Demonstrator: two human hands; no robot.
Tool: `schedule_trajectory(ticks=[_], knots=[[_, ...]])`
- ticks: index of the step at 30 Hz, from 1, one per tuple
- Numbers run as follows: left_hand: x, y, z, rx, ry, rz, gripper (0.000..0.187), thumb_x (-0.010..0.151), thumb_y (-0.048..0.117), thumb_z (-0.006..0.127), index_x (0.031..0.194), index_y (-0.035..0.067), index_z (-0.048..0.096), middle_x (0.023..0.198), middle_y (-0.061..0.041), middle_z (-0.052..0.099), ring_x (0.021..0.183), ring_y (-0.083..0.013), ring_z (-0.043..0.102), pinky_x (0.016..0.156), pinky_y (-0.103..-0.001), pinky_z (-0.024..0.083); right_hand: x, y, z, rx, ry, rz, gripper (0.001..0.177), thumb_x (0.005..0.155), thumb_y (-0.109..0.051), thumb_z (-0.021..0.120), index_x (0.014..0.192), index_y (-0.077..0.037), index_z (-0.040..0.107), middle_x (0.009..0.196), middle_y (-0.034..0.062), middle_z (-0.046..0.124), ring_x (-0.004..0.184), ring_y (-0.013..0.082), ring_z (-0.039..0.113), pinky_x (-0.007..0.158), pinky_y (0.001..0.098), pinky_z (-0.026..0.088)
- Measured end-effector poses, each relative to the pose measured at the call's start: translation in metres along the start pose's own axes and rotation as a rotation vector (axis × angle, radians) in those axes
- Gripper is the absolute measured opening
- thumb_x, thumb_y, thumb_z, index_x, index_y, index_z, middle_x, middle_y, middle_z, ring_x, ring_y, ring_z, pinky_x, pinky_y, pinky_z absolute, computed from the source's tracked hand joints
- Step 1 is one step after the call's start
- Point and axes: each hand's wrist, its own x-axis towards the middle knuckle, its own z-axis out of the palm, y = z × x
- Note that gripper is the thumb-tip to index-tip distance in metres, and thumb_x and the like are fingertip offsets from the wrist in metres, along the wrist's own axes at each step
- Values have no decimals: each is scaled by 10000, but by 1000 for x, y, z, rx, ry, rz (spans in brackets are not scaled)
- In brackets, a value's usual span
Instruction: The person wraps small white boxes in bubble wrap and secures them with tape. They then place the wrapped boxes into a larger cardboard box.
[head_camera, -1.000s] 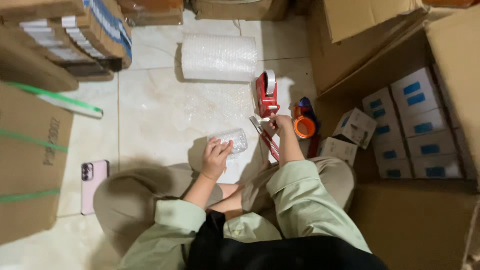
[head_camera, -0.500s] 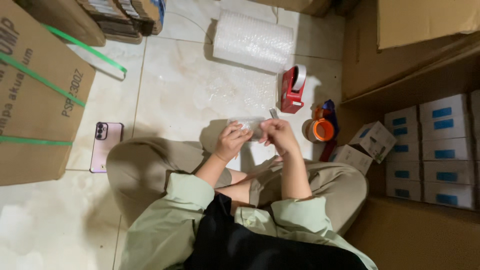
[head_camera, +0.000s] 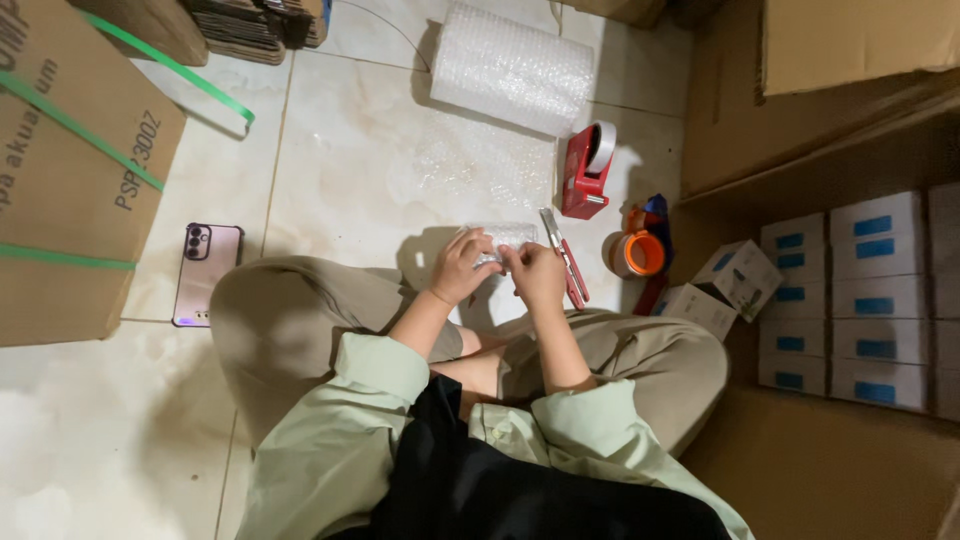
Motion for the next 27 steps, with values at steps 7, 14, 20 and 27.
schedule_trajectory(ticks=[7, 14, 20, 27], knots=[[14, 13, -16, 95, -84, 30, 349, 726, 412, 686, 998, 192, 683, 922, -19, 556, 893, -228, 605, 815, -348, 520, -16, 8, 5, -329, 224, -84, 441, 776, -582, 648, 660, -156, 631, 535, 123, 583, 627, 377, 639, 591, 427, 498], [10, 2, -10, 93, -80, 9, 446, 667, 414, 725, 1070, 227, 696, 903, -17, 537, 885, -216, 592, 817, -336, 521, -13, 31, 7, -69, 331, -465, 425, 691, -430, 799, 633, -107, 529, 489, 89, 546, 524, 309, 599, 515, 351, 451], [29, 40, -32, -30, -12, -444, 724, 644, 307, 818, 1284, 166, 512, 1170, -143, 414, 1139, -352, 449, 994, -448, 372, 17, 86, 38, 339, 259, -321, 207, 655, -100, 710, 682, -147, 510, 556, 22, 560, 535, 176, 607, 474, 243, 459], [24, 63, -37, -793, 27, -1196, 496, 766, 198, 761, 1212, 209, 545, 1391, -170, 268, 1343, -402, 242, 1119, -486, 205, 17, 74, 29, 886, -230, 551, 934, 820, -820, 320, 1311, -37, 457, 1049, 225, 619, 752, 336, 658, 466, 321, 524]])
